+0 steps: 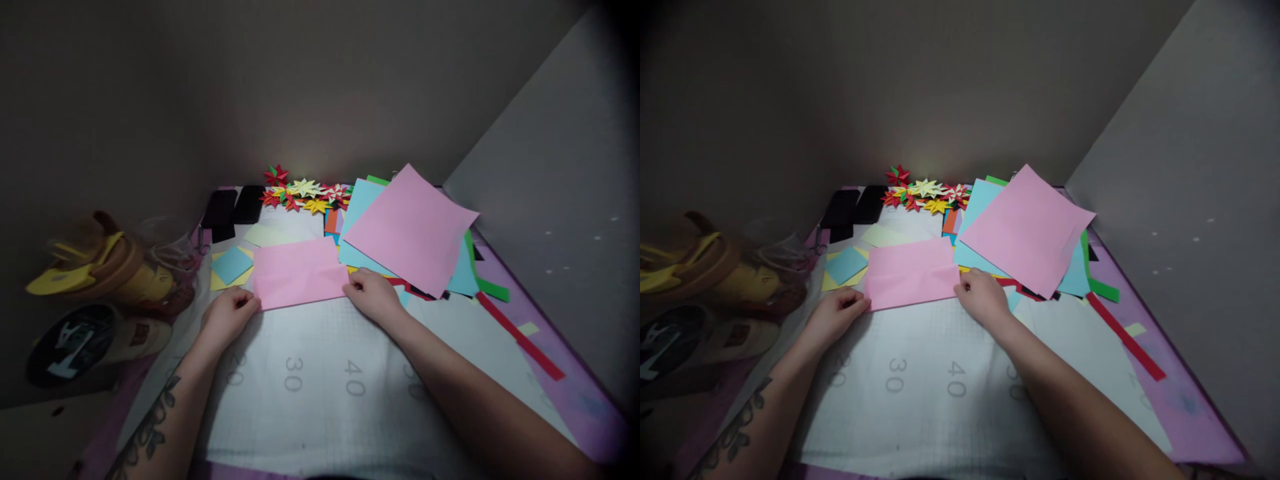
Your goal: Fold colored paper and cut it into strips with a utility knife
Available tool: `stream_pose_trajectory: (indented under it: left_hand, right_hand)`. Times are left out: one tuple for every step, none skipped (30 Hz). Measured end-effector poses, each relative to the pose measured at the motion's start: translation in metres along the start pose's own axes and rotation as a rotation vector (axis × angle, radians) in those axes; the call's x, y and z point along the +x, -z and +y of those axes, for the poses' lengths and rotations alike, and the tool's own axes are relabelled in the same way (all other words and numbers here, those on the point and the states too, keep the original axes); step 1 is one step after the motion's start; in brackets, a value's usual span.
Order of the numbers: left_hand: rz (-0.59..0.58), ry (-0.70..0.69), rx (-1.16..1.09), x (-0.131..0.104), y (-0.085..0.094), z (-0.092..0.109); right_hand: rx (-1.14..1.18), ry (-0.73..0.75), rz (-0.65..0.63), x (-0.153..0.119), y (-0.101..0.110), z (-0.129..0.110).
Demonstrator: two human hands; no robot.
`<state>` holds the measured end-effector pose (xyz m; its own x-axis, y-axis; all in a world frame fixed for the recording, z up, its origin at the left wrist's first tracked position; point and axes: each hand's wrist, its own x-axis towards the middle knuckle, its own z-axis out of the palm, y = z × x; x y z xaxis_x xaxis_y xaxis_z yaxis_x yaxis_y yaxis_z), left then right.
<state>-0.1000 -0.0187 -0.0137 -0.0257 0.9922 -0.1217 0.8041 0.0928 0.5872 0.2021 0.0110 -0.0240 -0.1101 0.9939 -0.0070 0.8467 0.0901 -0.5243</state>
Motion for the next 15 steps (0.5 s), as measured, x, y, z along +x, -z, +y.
stream_pose_trajectory:
  left_hand:
    - [0.002,-0.021,-0.008,-0.0012,-0.0001,-0.0018]
    - [0.006,-0.037,-0.016,-0.0025,-0.0003,-0.0037]
    - [0.011,-0.047,-0.023,-0.0037,-0.0006,-0.0054]
    - [0.014,-0.049,-0.026,-0.0046,-0.0009,-0.0068]
    - [0.015,-0.047,-0.026,-0.0053,-0.0013,-0.0077]
    - [0.012,-0.044,-0.023,-0.0057,-0.0016,-0.0082]
    - [0.009,-0.044,-0.018,-0.0059,-0.0019,-0.0082]
    - [0.005,-0.044,-0.013,-0.0059,-0.0021,-0.0077]
    - [0.008,-0.042,-0.008,-0.0058,-0.0022,-0.0069]
    - [0.015,-0.036,-0.002,-0.0056,-0.0024,-0.0058]
    - [0.026,-0.028,0.006,-0.0054,-0.0025,-0.0047]
    - [0.037,-0.018,0.013,-0.0053,-0.0027,-0.0036]
    - [0.046,-0.007,0.021,-0.0052,-0.0030,-0.0027]
    - [0.050,0.003,0.028,-0.0052,-0.0033,-0.0018]
    - [0.049,0.012,0.032,-0.0052,-0.0036,-0.0011]
  right_hand:
    - [0.006,0.001,0.002,-0.0002,-0.0004,0.0009]
    - [0.013,0.003,0.004,-0.0003,-0.0008,0.0019]
    - [0.019,0.006,0.003,-0.0004,-0.0011,0.0028]
    - [0.020,0.009,0.000,-0.0004,-0.0014,0.0036]
    - [0.019,0.012,-0.003,-0.0004,-0.0016,0.0041]
    - [0.014,0.012,-0.004,-0.0004,-0.0017,0.0044]
    - [0.009,0.010,-0.004,-0.0004,-0.0018,0.0043]
    - [0.002,0.009,-0.004,-0.0004,-0.0018,0.0040]
    - [-0.005,0.008,-0.004,-0.0004,-0.0019,0.0034]
    - [-0.013,0.008,-0.004,-0.0005,-0.0020,0.0027]
    - [-0.024,0.007,-0.004,-0.0005,-0.0021,0.0020]
    - [-0.038,0.006,-0.004,-0.0004,-0.0023,0.0013]
    - [-0.055,0.003,-0.004,-0.0003,-0.0026,0.0006]
    - [-0.073,0.000,-0.005,-0.0001,-0.0028,0.0000]
    - [-0.090,-0.001,-0.007,0.0001,-0.0030,-0.0005]
